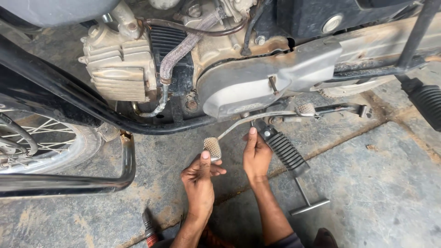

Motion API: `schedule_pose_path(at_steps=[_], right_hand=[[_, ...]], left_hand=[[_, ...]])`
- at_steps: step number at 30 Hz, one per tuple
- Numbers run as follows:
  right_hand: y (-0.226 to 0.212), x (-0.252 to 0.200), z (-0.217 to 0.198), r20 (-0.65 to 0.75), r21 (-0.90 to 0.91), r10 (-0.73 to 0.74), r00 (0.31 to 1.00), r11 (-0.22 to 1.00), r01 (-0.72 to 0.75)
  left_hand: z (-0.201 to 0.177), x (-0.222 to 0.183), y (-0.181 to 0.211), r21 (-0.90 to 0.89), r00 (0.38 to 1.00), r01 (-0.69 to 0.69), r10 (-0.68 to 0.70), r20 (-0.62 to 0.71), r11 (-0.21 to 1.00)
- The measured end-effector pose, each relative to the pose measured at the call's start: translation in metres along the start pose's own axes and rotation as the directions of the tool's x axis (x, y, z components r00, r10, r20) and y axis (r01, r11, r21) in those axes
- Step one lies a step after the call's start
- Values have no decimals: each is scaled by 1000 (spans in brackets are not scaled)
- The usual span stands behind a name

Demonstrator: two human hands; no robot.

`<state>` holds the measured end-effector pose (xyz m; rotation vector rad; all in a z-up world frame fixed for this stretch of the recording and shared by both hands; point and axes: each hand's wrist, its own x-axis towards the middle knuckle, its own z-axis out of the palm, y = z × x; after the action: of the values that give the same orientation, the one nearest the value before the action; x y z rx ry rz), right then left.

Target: Repairing or maintaining a motorcycle by working on the brake pedal or engine components using tools.

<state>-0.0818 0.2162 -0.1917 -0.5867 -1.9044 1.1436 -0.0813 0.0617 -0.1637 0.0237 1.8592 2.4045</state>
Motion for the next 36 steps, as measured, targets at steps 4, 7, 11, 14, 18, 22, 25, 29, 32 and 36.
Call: schedule_pose_path(at_steps=[4, 7, 11, 14, 18, 22, 25, 29, 32, 36], right_hand=[[-34, -6, -15, 58, -102, 140, 988, 986, -133], [-13, -16, -7, 38, 200, 208, 977, 957, -211], [3, -21, -3, 259, 504, 445, 857, 694, -513], [-6, -24, 2, 185, 445, 364, 913, 797, -408], [-10, -31, 10, -77, 100, 73, 994, 993, -65], [-15, -32, 9, -92, 111, 121, 988, 988, -111], [-21, -30, 2, -75, 28, 145, 987, 989, -144], [-20, -18, 8, -68, 159, 146, 987, 978, -133], [-9, -13, 15, -72, 248, 216, 974, 949, -192], [13, -15, 20, -113, 358, 87, 990, 933, -41]], left_hand=[[-1, -1, 3, -29, 1000, 4, -4, 11, 1000], [-3, -2, 5, -55, 1000, 23, -23, 3, 998], [-4, 0, 2, -82, 1000, 10, -8, 14, 997], [-3, 0, 3, -84, 1000, 13, -13, 3, 996], [-6, 0, 0, -65, 1000, 26, -26, -3, 998], [-3, -1, 8, -47, 1000, 20, -20, 2, 999], [-1, 0, 6, -63, 1000, 27, -27, -7, 998], [0, -2, 4, -73, 1000, 23, -24, -15, 997], [-1, -3, 4, -56, 1000, 17, -18, -17, 998], [-1, -1, 1, -62, 999, 29, -32, -40, 998]])
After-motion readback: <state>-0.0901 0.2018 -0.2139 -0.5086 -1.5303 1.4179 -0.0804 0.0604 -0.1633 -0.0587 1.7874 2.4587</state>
